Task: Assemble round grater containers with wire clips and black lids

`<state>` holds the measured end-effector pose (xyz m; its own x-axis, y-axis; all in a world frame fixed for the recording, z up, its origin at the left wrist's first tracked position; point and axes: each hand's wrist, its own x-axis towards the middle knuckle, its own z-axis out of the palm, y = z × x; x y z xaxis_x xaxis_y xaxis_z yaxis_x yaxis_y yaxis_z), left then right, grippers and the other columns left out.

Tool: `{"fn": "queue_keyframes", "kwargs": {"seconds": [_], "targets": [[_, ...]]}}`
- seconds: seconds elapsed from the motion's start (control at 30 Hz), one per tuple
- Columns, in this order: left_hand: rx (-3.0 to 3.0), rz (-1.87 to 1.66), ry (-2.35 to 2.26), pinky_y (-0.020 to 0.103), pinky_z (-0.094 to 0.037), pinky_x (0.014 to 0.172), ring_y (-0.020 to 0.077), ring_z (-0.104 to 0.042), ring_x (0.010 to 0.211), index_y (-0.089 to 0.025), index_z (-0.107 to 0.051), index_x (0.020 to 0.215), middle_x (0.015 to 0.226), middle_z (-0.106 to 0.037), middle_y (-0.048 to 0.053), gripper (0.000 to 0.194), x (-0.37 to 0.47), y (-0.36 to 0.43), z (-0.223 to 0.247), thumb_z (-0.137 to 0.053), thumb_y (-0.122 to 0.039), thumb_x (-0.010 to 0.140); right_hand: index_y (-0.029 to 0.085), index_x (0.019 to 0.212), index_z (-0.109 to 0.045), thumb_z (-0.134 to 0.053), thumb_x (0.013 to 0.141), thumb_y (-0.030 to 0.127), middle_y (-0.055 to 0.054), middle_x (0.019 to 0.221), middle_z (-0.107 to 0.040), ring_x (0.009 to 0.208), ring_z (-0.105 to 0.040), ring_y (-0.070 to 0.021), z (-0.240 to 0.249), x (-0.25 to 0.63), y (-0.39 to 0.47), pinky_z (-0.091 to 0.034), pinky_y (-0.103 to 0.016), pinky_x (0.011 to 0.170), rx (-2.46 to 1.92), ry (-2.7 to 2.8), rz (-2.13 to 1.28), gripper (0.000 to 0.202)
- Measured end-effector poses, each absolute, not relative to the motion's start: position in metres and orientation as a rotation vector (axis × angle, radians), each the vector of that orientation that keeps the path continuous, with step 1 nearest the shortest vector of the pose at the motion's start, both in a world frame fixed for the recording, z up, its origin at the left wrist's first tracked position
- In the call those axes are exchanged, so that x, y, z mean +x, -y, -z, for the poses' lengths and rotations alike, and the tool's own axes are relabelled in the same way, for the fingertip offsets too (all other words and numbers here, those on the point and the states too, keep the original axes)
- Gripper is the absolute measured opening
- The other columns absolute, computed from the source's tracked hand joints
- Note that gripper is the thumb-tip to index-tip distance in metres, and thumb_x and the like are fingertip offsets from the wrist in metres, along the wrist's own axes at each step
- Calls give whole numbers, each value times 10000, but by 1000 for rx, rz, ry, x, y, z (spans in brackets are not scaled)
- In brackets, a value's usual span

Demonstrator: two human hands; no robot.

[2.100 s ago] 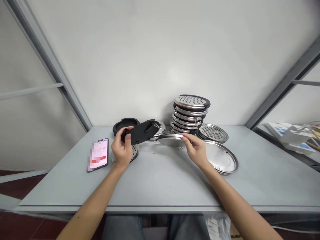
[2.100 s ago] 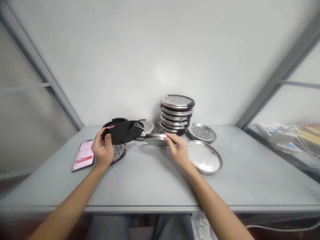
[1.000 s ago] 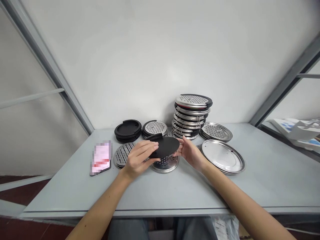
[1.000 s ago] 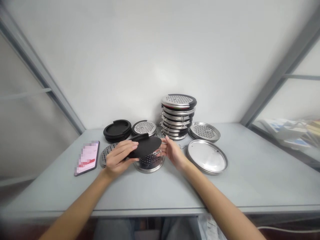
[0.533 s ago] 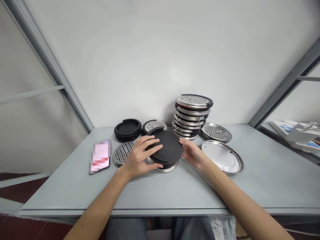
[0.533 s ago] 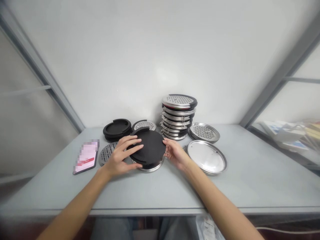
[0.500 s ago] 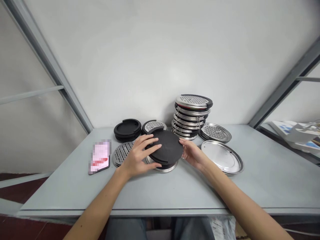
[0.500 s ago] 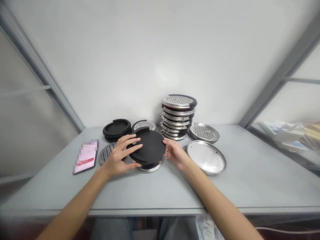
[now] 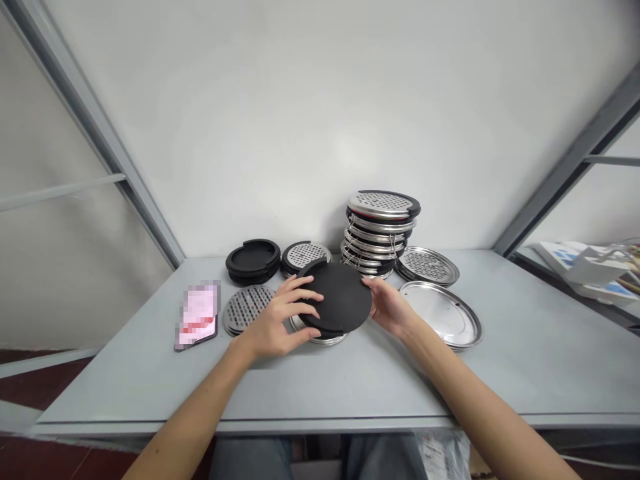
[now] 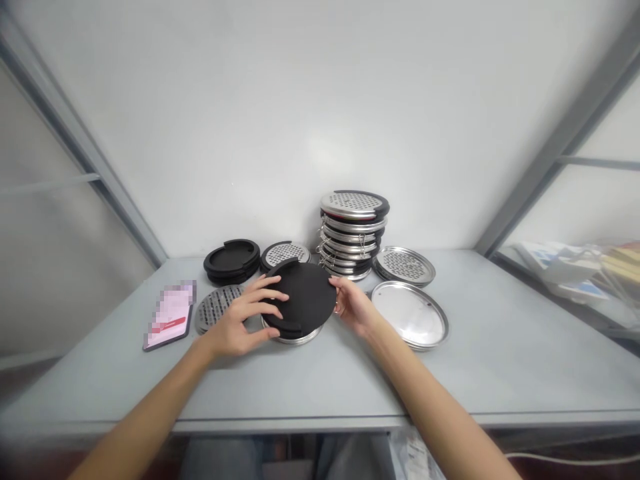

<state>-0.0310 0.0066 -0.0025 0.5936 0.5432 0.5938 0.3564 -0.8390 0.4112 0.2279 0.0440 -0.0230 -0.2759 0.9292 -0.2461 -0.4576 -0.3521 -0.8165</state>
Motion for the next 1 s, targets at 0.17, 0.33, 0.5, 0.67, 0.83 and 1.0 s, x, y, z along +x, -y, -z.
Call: {"fn": "queue_keyframes", "kwargs": {"seconds": [0.17, 0.33, 0.5, 0.67, 0.83, 1.0], "targets": [[2535, -1101, -727, 545, -176, 1179, 257, -528, 1245, -208, -691, 913, 953, -725, 50, 129, -24, -5, 3, -724, -256, 798, 210, 740, -656, -616, 780, 333, 20, 608, -661, 546, -576, -118, 21, 228, -44, -432, -231, 541, -895, 857, -1723, 135], [2461, -1268, -798, 541, -191, 1179, 251, -584, 1169, -206, -695, 873, 909, -729, 44, 106, -36, -6, -6, -736, -254, 787, 220, 858, -702, -532, 831, 429, -44, 1000, -715, 955, -622, -199, 27, 226, -50, -466, -299, 802, -862, 944, -1568, 271], [2374, -1594, -1118, 524, -314, 1126, 249, -615, 1109, -214, -693, 843, 920, -726, 47, 76, -89, -30, -17, -717, -265, 793, 201, 909, -720, -553, 830, 442, -72, 1034, -697, 997, -606, -214, 30, 223, -50, -459, -323, 841, -870, 1004, -1626, 303], [2291, -1649, -1465, 505, -378, 1081, 249, -644, 1035, -202, -717, 823, 923, -738, 56, 196, -141, -74, -23, -709, -390, 767, 183, 896, -722, -596, 822, 439, -80, 979, -689, 939, -613, -205, 28, 219, -46, -477, -310, 795, -878, 1106, -1659, 295], [2247, -1510, -1625, 479, -424, 1045, 270, -635, 1053, -192, -725, 824, 937, -738, 84, 342, -163, -98, -13, -688, -520, 736, 179, 907, -717, -607, 824, 413, -85, 953, -689, 911, -619, -196, 27, 220, -45, -485, -296, 764, -912, 1149, -1636, 271], [2285, -1359, -1661, 473, -456, 1013, 285, -639, 1052, -194, -731, 837, 950, -739, 90, 396, -167, -92, 6, -667, -572, 736, 172, 945, -710, -622, 817, 404, -76, 924, -690, 851, -620, -169, 26, 221, -44, -480, -277, 739, -952, 1229, -1626, 280]]}}
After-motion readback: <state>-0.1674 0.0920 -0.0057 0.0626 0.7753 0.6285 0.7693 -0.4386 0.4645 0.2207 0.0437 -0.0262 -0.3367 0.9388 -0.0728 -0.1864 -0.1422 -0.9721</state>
